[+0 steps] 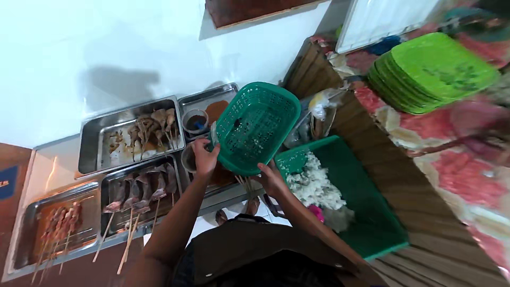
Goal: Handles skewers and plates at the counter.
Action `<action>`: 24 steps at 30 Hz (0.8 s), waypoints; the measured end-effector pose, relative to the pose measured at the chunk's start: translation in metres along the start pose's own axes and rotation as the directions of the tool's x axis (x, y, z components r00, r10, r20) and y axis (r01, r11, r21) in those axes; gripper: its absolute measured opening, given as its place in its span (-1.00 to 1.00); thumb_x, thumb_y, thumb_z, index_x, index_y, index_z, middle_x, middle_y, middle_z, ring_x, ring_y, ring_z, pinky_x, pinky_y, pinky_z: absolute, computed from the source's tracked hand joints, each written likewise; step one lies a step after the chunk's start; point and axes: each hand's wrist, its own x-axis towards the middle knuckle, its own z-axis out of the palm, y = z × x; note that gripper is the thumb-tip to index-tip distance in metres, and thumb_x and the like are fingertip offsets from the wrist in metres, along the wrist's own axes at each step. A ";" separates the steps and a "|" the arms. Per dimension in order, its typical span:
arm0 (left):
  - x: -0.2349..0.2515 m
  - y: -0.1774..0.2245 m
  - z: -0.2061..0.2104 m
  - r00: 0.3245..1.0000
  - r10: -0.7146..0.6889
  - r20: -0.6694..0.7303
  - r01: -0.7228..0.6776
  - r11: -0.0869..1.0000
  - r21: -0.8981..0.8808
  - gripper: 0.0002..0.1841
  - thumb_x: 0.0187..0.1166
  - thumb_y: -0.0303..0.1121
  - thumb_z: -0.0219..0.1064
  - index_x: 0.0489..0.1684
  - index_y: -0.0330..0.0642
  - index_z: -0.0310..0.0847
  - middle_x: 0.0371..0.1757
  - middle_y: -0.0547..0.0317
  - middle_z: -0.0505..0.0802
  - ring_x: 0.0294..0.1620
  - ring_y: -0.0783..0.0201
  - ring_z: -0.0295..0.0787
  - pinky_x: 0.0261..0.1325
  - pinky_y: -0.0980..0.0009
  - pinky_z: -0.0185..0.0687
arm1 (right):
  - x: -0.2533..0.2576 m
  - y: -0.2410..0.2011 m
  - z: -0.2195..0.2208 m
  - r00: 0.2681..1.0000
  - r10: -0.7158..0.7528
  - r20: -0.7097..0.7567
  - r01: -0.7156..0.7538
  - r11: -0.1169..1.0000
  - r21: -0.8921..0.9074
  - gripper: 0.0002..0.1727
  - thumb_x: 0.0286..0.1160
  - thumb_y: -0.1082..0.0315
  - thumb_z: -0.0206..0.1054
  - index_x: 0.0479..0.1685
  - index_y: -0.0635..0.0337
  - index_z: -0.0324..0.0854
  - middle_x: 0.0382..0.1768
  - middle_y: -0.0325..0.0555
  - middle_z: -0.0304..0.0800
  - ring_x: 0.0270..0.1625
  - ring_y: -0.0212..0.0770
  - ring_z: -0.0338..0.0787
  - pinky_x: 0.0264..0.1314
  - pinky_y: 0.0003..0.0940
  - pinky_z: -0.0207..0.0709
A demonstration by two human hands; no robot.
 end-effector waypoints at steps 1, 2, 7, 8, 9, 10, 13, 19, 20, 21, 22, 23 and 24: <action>0.006 0.004 0.009 0.999 -0.027 0.026 0.027 1.000 0.015 -0.59 0.53 -0.35 0.48 0.19 -0.46 0.56 0.46 -0.35 0.55 0.34 -0.03 0.60 0.33 0.10 0.58 | 0.008 -0.006 -0.009 1.000 -0.005 -0.001 0.005 1.000 -0.018 0.07 0.39 0.28 0.38 0.89 0.08 -0.30 0.59 0.22 0.38 0.38 0.05 0.68 0.19 0.01 0.74; 0.011 0.008 0.019 0.996 -0.079 0.042 0.079 0.997 -0.014 -0.67 0.60 -0.34 0.41 0.14 -0.44 0.62 0.38 -0.29 0.62 0.30 0.01 0.61 0.32 0.11 0.57 | 0.016 -0.013 -0.018 1.000 -0.005 -0.005 0.005 1.000 -0.031 0.08 0.37 0.26 0.40 0.88 0.10 -0.28 0.58 0.21 0.39 0.38 0.05 0.69 0.19 0.00 0.75; 0.040 0.027 0.058 0.924 -0.369 0.104 0.384 0.888 -0.253 -0.60 0.75 -0.24 0.29 0.38 -0.34 0.53 0.17 -0.19 0.75 0.08 0.11 0.73 0.14 0.16 0.68 | 0.072 -0.058 -0.082 0.993 0.008 -0.118 -0.020 0.995 -0.102 -0.10 0.59 0.18 0.23 0.89 -0.01 -0.23 0.62 0.23 0.34 0.44 0.15 0.63 0.21 0.14 0.70; 0.044 0.031 0.062 0.920 -0.378 0.101 0.391 0.884 -0.256 -0.61 0.75 -0.25 0.28 0.38 -0.34 0.52 0.17 -0.18 0.74 0.05 0.13 0.72 0.10 0.18 0.68 | 0.087 -0.070 -0.101 0.984 0.011 -0.179 -0.035 0.991 -0.129 -0.19 0.69 0.14 0.16 0.87 -0.02 -0.17 0.59 0.24 0.38 0.40 0.17 0.65 0.18 0.16 0.69; 0.048 0.031 0.065 0.924 -0.370 0.095 0.382 0.891 -0.244 -0.61 0.74 -0.27 0.29 0.37 -0.35 0.51 0.17 -0.17 0.73 0.04 0.14 0.72 0.08 0.20 0.69 | 0.104 -0.083 -0.123 0.974 0.027 -0.224 -0.066 0.984 -0.167 -0.25 0.77 0.08 0.09 0.87 -0.04 -0.15 0.57 0.24 0.41 0.39 0.17 0.65 0.19 0.17 0.67; 0.052 0.028 0.064 0.933 -0.348 0.091 0.360 0.908 -0.216 -0.61 0.73 -0.28 0.30 0.37 -0.36 0.51 0.18 -0.17 0.74 0.06 0.14 0.74 0.09 0.19 0.71 | 0.121 -0.096 -0.144 0.967 0.047 -0.251 -0.105 0.969 -0.222 -0.27 0.80 0.02 0.05 0.87 -0.05 -0.13 0.56 0.23 0.45 0.39 0.17 0.66 0.21 0.17 0.65; 0.061 0.023 0.055 0.950 -0.303 0.073 0.309 0.945 -0.107 -0.64 0.71 -0.32 0.30 0.32 -0.37 0.54 0.18 -0.13 0.74 0.10 0.17 0.70 0.15 0.18 0.65 | 0.177 -0.128 -0.184 0.952 0.081 -0.297 -0.203 0.890 -0.409 -0.28 0.81 -0.07 0.03 0.85 -0.01 -0.02 0.50 0.28 0.51 0.29 0.19 0.70 0.18 0.15 0.64; 0.066 0.021 0.042 0.948 -0.311 0.066 0.315 0.947 -0.058 -0.67 0.68 -0.31 0.34 0.27 -0.31 0.57 0.15 -0.05 0.75 0.08 0.24 0.72 0.12 0.23 0.68 | 0.302 -0.138 -0.189 0.936 0.023 -0.352 -0.235 0.784 -0.575 -0.20 0.71 -0.18 0.18 0.78 0.13 0.18 0.55 0.35 0.47 0.46 0.28 0.59 0.39 0.22 0.51; 0.065 0.022 0.040 0.948 -0.308 0.081 0.314 0.947 -0.068 -0.67 0.69 -0.32 0.33 0.29 -0.32 0.56 0.19 -0.07 0.74 0.13 0.22 0.70 0.17 0.21 0.66 | 0.321 -0.136 -0.188 0.938 -0.050 -0.342 -0.189 0.755 -0.628 -0.14 0.67 -0.16 0.25 0.80 0.20 0.15 0.61 0.41 0.40 0.57 0.35 0.49 0.51 0.33 0.41; 0.064 0.025 0.039 0.947 -0.307 0.095 0.314 0.947 -0.071 -0.66 0.70 -0.33 0.32 0.31 -0.33 0.55 0.22 -0.07 0.73 0.16 0.21 0.69 0.20 0.21 0.65 | 0.331 -0.137 -0.180 0.941 -0.117 -0.318 -0.145 0.710 -0.689 -0.07 0.64 -0.15 0.31 0.84 0.24 0.07 0.67 0.46 0.29 0.68 0.41 0.37 0.63 0.39 0.28; 0.063 0.030 0.039 0.945 -0.310 0.108 0.318 0.945 -0.071 -0.65 0.70 -0.34 0.32 0.33 -0.35 0.54 0.24 -0.08 0.73 0.18 0.21 0.69 0.23 0.22 0.64 | 0.333 -0.141 -0.166 0.946 -0.180 -0.269 -0.096 0.637 -0.765 -0.03 0.64 -0.16 0.31 0.84 0.32 0.04 0.70 0.52 0.21 0.72 0.47 0.28 0.67 0.44 0.19; 0.061 0.036 0.040 0.941 -0.315 0.124 0.325 0.943 -0.073 -0.65 0.70 -0.37 0.32 0.35 -0.36 0.53 0.24 -0.09 0.73 0.17 0.23 0.69 0.23 0.25 0.64 | 0.329 -0.146 -0.150 0.951 -0.244 -0.191 -0.017 0.575 -0.818 -0.09 0.66 -0.12 0.30 0.80 0.35 0.12 0.68 0.54 0.25 0.71 0.49 0.30 0.68 0.46 0.18; 0.059 0.042 0.043 0.939 -0.314 0.138 0.325 0.943 -0.068 -0.65 0.69 -0.38 0.33 0.35 -0.36 0.53 0.20 -0.07 0.75 0.13 0.26 0.71 0.19 0.31 0.66 | 0.319 -0.153 -0.129 0.954 -0.288 -0.079 0.086 0.517 -0.852 -0.20 0.69 -0.06 0.30 0.74 0.34 0.27 0.63 0.49 0.36 0.69 0.46 0.36 0.66 0.44 0.23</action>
